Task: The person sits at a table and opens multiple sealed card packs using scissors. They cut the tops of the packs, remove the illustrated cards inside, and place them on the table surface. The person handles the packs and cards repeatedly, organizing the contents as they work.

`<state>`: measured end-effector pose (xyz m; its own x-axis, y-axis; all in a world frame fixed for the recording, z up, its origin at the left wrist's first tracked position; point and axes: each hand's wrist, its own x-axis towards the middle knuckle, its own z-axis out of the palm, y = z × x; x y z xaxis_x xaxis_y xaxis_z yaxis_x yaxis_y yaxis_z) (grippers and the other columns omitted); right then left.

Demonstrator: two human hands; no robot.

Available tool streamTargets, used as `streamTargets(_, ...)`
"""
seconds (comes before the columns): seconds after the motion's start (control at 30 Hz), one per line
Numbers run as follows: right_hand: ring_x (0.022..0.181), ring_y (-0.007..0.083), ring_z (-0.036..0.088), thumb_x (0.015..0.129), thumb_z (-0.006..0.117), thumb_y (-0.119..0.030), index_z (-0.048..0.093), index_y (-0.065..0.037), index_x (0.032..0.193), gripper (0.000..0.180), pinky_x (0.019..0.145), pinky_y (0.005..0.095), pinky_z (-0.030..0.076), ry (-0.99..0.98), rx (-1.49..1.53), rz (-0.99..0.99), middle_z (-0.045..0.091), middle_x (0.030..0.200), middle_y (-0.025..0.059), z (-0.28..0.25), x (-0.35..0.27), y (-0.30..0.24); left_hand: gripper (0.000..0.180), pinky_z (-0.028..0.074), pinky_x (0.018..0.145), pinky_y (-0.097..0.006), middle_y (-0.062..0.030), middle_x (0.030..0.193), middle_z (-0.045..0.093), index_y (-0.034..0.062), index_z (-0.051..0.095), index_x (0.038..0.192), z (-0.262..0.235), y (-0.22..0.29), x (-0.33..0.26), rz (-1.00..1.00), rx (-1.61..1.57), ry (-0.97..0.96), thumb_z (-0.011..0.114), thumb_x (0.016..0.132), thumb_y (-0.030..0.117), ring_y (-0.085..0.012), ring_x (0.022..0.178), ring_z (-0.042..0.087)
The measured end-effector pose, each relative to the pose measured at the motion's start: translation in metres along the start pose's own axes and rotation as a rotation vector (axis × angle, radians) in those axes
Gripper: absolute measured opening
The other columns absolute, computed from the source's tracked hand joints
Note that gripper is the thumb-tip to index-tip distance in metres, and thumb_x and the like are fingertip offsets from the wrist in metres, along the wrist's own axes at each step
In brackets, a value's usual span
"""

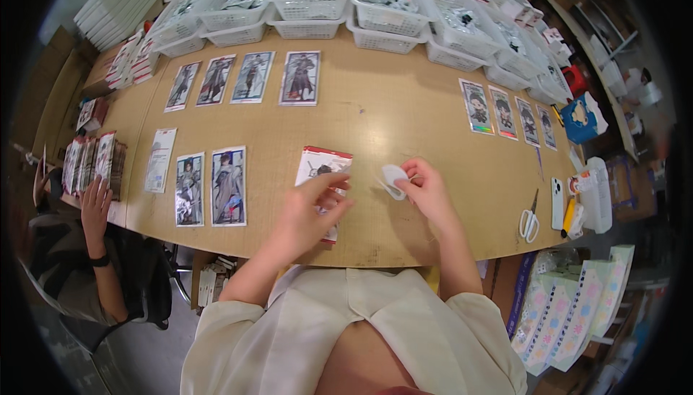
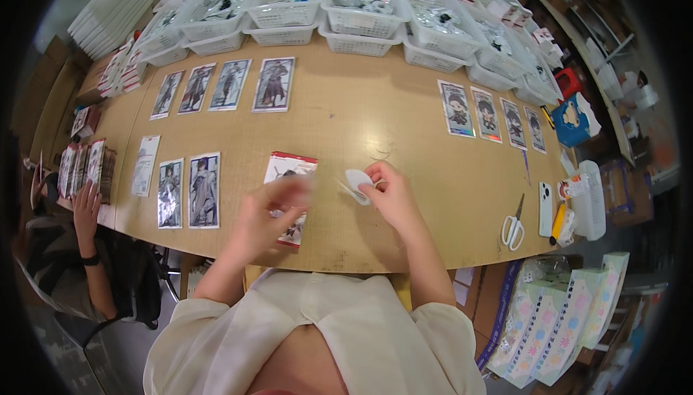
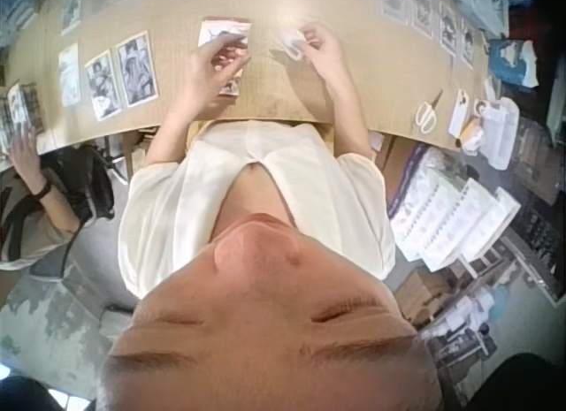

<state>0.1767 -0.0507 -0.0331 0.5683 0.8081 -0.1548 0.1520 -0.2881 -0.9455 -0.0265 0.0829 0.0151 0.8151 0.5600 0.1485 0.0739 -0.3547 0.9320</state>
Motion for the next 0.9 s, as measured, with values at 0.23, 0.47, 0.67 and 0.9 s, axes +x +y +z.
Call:
streamTargets(0.23, 0.051, 0.0097, 0.050, 0.088, 0.056, -0.006, 0.045, -0.003, 0.087, 0.011, 0.043, 0.0222, 0.037, -0.078, 0.782, -0.073, 0.055, 0.080, 0.0059, 0.058, -0.032, -0.038, 0.020, 0.053, 0.063, -0.023, -0.0130, 0.085, 0.066, -0.0042, 0.058, 0.101, 0.014, -0.017, -0.013, -0.287, -0.426, -0.073, 0.061, 0.085, 0.007, -0.0136, 0.080, 0.066)
streamTargets(0.47, 0.059, 0.0057, 0.048, 0.086, 0.056, -0.006, 0.052, -0.003, 0.097, 0.013, 0.050, 0.0190, 0.037, 0.038, 0.573, -0.157, 0.059, 0.082, 0.0049, 0.059, -0.029, -0.036, 0.011, 0.045, 0.055, -0.022, -0.0025, 0.073, 0.062, -0.0009, 0.065, 0.084, -0.060, -0.053, -0.031, -0.094, -0.398, 0.564, 0.057, 0.087, 0.007, -0.0078, 0.060, 0.056)
streamTargets(0.67, 0.057, 0.0057, 0.046, 0.087, 0.054, -0.006, 0.055, -0.005, 0.094, 0.007, 0.052, 0.0182, 0.036, 0.244, 0.445, -0.044, 0.059, 0.084, 0.0047, 0.027, -0.034, -0.012, 0.024, 0.040, 0.051, -0.019, -0.0054, 0.072, 0.061, -0.0025, 0.052, 0.107, -0.212, -0.168, -0.116, -0.129, 0.004, 1.394, 0.057, 0.086, 0.007, -0.0061, 0.060, 0.053)
streamTargets(0.9, 0.059, 0.0057, 0.048, 0.087, 0.057, -0.010, 0.057, -0.003, 0.093, 0.009, 0.052, 0.0189, 0.039, 0.407, 0.258, 0.007, 0.058, 0.078, 0.0014, 0.000, -0.043, 0.009, 0.027, 0.048, 0.052, -0.030, -0.0134, 0.072, 0.063, -0.0042, 0.054, 0.104, -0.288, -0.256, -0.176, -0.397, 0.668, 1.183, 0.057, 0.082, 0.011, -0.0180, 0.057, 0.059)
